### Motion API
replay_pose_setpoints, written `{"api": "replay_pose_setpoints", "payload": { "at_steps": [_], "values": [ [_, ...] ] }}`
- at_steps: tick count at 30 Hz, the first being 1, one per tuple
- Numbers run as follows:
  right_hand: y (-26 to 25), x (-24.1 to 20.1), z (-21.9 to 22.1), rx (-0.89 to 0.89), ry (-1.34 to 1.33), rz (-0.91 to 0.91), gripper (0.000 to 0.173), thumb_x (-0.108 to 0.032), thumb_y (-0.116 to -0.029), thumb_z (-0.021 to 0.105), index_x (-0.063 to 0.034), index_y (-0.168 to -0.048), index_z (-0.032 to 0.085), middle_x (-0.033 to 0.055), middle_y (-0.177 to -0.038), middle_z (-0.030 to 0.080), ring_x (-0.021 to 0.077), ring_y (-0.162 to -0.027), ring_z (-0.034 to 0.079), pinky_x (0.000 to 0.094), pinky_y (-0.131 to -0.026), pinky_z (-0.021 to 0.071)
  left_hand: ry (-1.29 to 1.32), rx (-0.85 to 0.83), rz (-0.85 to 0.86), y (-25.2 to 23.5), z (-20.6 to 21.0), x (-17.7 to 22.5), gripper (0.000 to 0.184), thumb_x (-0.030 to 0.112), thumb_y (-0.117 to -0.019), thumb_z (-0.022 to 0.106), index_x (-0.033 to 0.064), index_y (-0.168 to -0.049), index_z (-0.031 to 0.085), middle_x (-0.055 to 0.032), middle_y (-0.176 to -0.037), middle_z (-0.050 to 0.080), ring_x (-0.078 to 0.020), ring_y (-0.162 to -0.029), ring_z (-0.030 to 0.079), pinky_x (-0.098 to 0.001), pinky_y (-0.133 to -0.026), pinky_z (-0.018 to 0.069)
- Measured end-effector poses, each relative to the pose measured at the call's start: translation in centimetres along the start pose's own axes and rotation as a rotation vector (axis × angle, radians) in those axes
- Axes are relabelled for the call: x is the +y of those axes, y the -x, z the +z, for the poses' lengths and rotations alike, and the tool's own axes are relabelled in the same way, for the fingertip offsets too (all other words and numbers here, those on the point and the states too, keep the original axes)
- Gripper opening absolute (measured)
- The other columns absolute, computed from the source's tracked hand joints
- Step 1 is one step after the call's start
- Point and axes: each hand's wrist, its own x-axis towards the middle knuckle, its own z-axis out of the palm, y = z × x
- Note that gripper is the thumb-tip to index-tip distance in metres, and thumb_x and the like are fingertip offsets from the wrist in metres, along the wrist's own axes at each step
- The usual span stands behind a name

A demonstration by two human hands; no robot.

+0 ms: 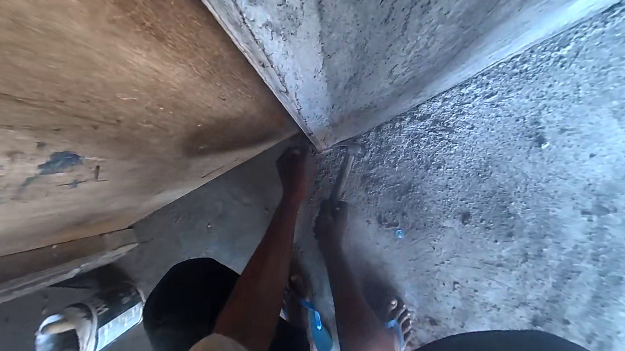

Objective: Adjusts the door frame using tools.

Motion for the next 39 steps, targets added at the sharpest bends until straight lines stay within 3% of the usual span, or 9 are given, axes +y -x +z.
{"api": "replay_pose_setpoints", "payload": {
  "at_steps": [2,4,6,8,12,17,19,23,39],
  "values": [
    [0.3,0.3,1.1,0.004,-0.049,0.016,0.038,-0.025,-0.1079,0.055,-0.0002,-0.134,0.043,0.0106,-0.076,0.058,0.0178,-0.053,0.058,0.0343,-0.048,0.0539,0.017,0.027,0.124,0.9,-1.9,1.5,0.030,0.029,-0.0967,0.073,0.0027,-0.112,0.069,-0.0107,-0.094,0.069,-0.0186,-0.076,0.062,-0.0387,-0.073,0.0540],
    [0.6,0.5,1.5,0.001,-0.068,0.022,0.037,-0.026,-0.1078,0.055,-0.0005,-0.133,0.044,0.0098,-0.073,0.056,0.0171,-0.051,0.057,0.0337,-0.047,0.0528,-0.025,0.056,0.247,1.8,-3.4,3.0,0.038,0.033,-0.0909,0.079,0.0073,-0.116,0.068,-0.0065,-0.082,0.063,-0.0139,-0.062,0.052,-0.0321,-0.059,0.0477],
    [1.2,0.7,1.6,-0.008,-0.067,0.012,0.038,-0.026,-0.1077,0.056,-0.0005,-0.133,0.045,0.0093,-0.072,0.057,0.0166,-0.050,0.057,0.0333,-0.046,0.0526,-0.131,0.030,0.287,3.2,-4.8,4.7,0.049,0.041,-0.0892,0.080,0.0123,-0.125,0.062,-0.0076,-0.076,0.055,-0.0166,-0.055,0.045,-0.0332,-0.050,0.0420],
    [1.6,0.9,1.9,-0.026,-0.066,-0.015,0.038,-0.027,-0.1080,0.055,0.0003,-0.133,0.044,0.0094,-0.071,0.057,0.0167,-0.050,0.057,0.0338,-0.046,0.0531,-0.203,0.020,0.339,3.7,-5.5,5.9,0.058,0.042,-0.0876,0.082,0.0122,-0.131,0.057,-0.0101,-0.076,0.056,-0.0198,-0.054,0.047,-0.0360,-0.049,0.0430],
    [1.8,2.7,2.7,-0.035,0.016,-0.101,0.040,-0.028,-0.1071,0.056,0.0024,-0.132,0.045,0.0106,-0.071,0.059,0.0180,-0.051,0.059,0.0363,-0.048,0.0555,-0.367,0.104,0.443,2.0,-5.5,8.4,0.069,0.050,-0.0835,0.081,0.0039,-0.130,0.061,-0.0067,-0.074,0.065,-0.0209,-0.061,0.059,-0.0433,-0.062,0.0530],
    [1.0,1.7,-0.5,-0.041,0.376,-0.139,0.044,-0.027,-0.1049,0.057,0.0015,-0.137,0.048,0.0164,-0.089,0.067,0.0256,-0.067,0.068,0.0441,-0.063,0.0590,-0.610,0.036,0.421,1.0,-6.4,11.2,0.077,0.061,-0.0835,0.075,-0.0005,-0.127,0.062,-0.0172,-0.088,0.071,-0.0353,-0.083,0.070,-0.0579,-0.076,0.0543],
    [1.1,0.5,-0.9,-0.036,0.511,-0.097,0.044,-0.026,-0.1038,0.059,0.0002,-0.138,0.047,0.0182,-0.094,0.068,0.0292,-0.075,0.070,0.0466,-0.070,0.0589,-0.679,0.002,0.427,1.0,-6.7,12.0,0.077,0.062,-0.0852,0.073,-0.0031,-0.125,0.062,-0.0194,-0.090,0.071,-0.0376,-0.086,0.071,-0.0585,-0.076,0.0551],
    [0.7,-0.6,-1.5,-0.015,0.702,-0.058,0.044,-0.022,-0.1023,0.059,-0.0032,-0.141,0.046,0.0193,-0.102,0.070,0.0339,-0.092,0.072,0.0500,-0.082,0.0578,-0.821,-0.066,0.440,1.4,-7.1,13.1,0.062,0.058,-0.0937,0.066,-0.0039,-0.101,0.069,-0.0225,-0.089,0.071,-0.0417,-0.089,0.071,-0.0597,-0.076,0.0540],
    [-3.2,-2.9,-8.0,-0.110,1.077,-0.116,0.046,-0.022,-0.1026,0.056,-0.0078,-0.145,0.045,0.0223,-0.113,0.070,0.0399,-0.105,0.070,0.0563,-0.091,0.0551,-0.796,-0.062,0.479,1.3,-6.8,12.5,0.057,0.054,-0.0952,0.065,-0.0033,-0.096,0.070,-0.0229,-0.087,0.071,-0.0424,-0.088,0.071,-0.0594,-0.075,0.0540]
  ]
}}
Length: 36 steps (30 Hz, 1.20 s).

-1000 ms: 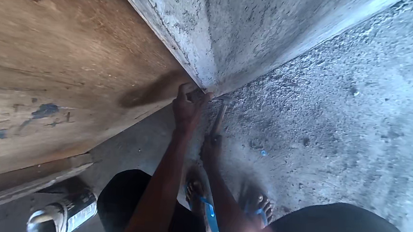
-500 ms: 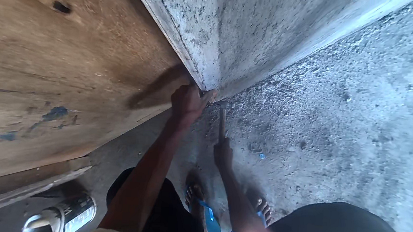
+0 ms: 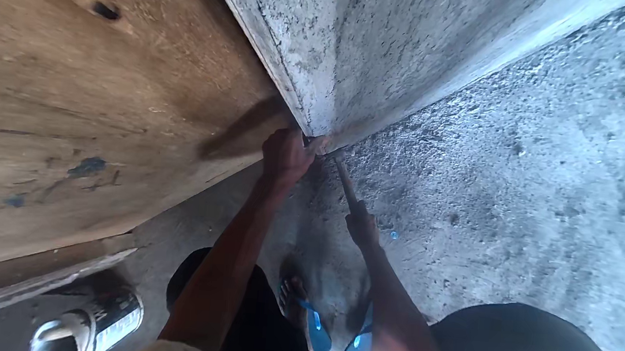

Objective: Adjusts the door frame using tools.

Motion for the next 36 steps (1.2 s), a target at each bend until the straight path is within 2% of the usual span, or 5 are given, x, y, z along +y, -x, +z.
{"api": "replay_pose_setpoints", "payload": {
  "at_steps": [7,14,21,30,36],
  "values": [
    [0.3,1.2,2.6,0.115,-0.234,-0.077,0.050,-0.047,-0.1054,0.050,-0.0078,-0.136,0.057,0.0183,-0.106,0.072,0.0366,-0.097,0.071,0.0584,-0.087,0.0549,0.017,0.042,0.035,-0.1,0.2,-0.3,0.058,0.054,-0.0937,0.067,-0.0040,-0.097,0.070,-0.0226,-0.086,0.071,-0.0417,-0.086,0.071,-0.0585,-0.074,0.0548],
    [1.4,-1.6,7.6,0.309,-0.404,-0.104,0.040,-0.023,-0.1022,0.060,0.0014,-0.133,0.056,0.0187,-0.099,0.072,0.0350,-0.088,0.072,0.0542,-0.080,0.0577,0.025,0.029,0.017,-0.2,0.3,-0.4,0.057,0.054,-0.0932,0.068,-0.0031,-0.096,0.071,-0.0219,-0.086,0.071,-0.0411,-0.086,0.071,-0.0584,-0.074,0.0548],
    [1.6,-0.9,1.4,0.159,0.128,-0.043,0.039,-0.029,-0.1098,0.039,-0.0119,-0.143,0.049,0.0176,-0.118,0.070,0.0377,-0.101,0.072,0.0569,-0.085,0.0570,0.068,0.022,0.015,-0.1,0.4,-0.4,0.055,0.052,-0.0937,0.068,-0.0024,-0.094,0.070,-0.0207,-0.085,0.071,-0.0401,-0.084,0.071,-0.0577,-0.073,0.0547],
    [8.2,-4.5,-5.2,-0.065,0.236,-0.007,0.052,-0.023,-0.1061,0.045,-0.0168,-0.156,0.034,0.0202,-0.109,0.069,0.0386,-0.102,0.070,0.0553,-0.087,0.0557,0.093,-0.039,0.008,0.2,0.0,0.0,0.051,0.048,-0.0962,0.067,-0.0030,-0.102,0.071,-0.0229,-0.094,0.073,-0.0422,-0.094,0.072,-0.0607,-0.080,0.0552],
    [11.1,-0.3,-5.7,-0.221,-0.600,-0.004,0.024,-0.017,-0.1057,0.056,-0.0066,-0.126,0.049,0.0031,-0.071,0.050,0.0112,-0.047,0.048,0.0274,-0.041,0.0454,0.292,-0.063,-0.078,0.7,0.8,-1.8,0.055,0.051,-0.0951,0.068,0.0019,-0.121,0.069,-0.0211,-0.101,0.073,-0.0403,-0.096,0.071,-0.0615,-0.084,0.0548]
  ]
}}
